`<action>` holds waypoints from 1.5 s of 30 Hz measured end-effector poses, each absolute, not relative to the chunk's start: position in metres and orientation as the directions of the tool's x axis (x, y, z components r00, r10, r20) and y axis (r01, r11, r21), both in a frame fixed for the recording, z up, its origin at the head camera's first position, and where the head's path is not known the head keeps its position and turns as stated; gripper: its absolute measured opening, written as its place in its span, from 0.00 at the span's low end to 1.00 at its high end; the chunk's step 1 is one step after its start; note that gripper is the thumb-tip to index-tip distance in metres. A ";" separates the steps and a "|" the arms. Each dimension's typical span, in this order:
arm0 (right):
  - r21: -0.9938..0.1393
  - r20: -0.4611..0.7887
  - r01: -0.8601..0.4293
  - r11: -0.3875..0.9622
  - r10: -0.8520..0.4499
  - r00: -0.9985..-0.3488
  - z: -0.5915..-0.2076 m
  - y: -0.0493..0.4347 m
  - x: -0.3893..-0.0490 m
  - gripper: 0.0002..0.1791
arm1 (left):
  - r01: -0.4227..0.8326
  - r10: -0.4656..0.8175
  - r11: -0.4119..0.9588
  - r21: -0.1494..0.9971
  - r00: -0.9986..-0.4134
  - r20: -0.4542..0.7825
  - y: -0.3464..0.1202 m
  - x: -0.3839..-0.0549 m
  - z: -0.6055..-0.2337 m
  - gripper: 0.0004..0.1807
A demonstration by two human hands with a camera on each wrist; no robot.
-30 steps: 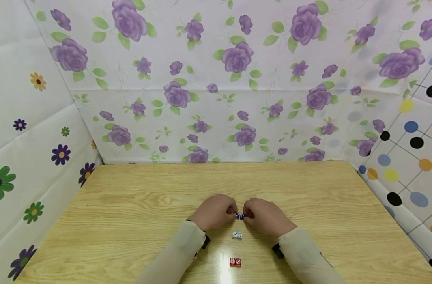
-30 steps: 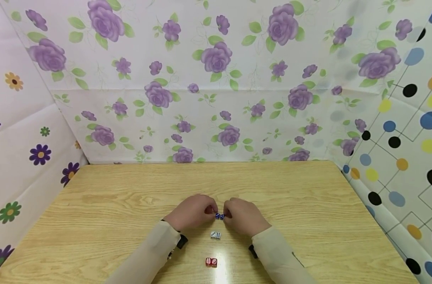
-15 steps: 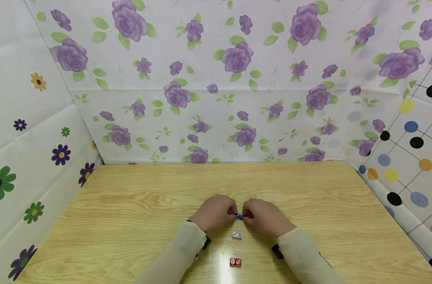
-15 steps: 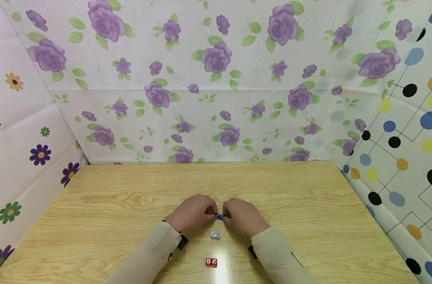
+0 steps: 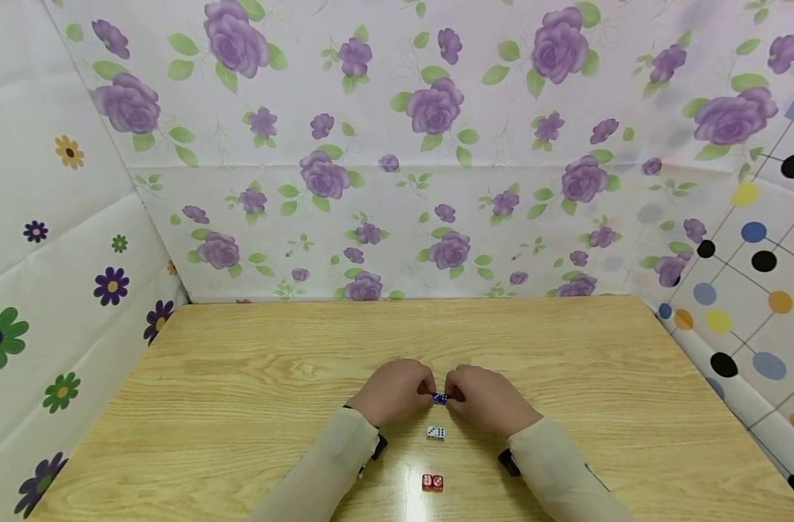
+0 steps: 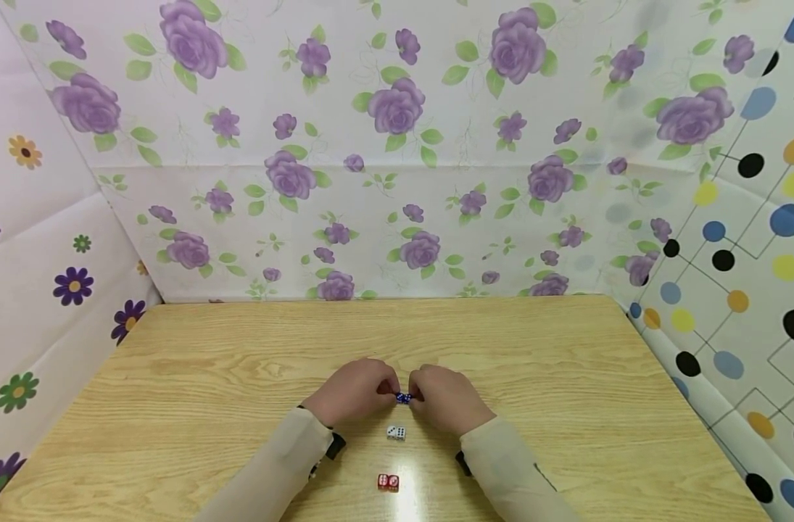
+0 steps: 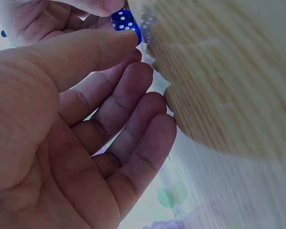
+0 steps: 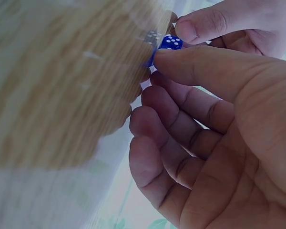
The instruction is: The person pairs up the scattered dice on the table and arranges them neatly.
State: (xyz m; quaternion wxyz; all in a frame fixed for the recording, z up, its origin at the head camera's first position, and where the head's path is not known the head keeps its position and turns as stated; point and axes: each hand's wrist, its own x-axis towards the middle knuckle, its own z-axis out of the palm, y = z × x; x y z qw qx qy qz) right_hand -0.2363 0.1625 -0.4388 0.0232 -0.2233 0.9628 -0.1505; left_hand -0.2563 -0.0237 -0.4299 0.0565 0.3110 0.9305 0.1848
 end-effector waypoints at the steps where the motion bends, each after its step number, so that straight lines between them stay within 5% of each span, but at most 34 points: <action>1: -0.299 0.024 -0.423 0.855 -0.437 -0.899 -0.439 0.162 -0.236 0.05 | 0.559 0.600 0.738 0.378 -0.800 0.011 -0.024 -0.257 -0.430 0.02; 45: -0.311 0.034 -0.424 0.850 -0.436 -0.899 -0.435 0.161 -0.236 0.04 | 0.509 0.568 0.756 0.411 -0.823 -0.024 -0.031 -0.257 -0.427 0.05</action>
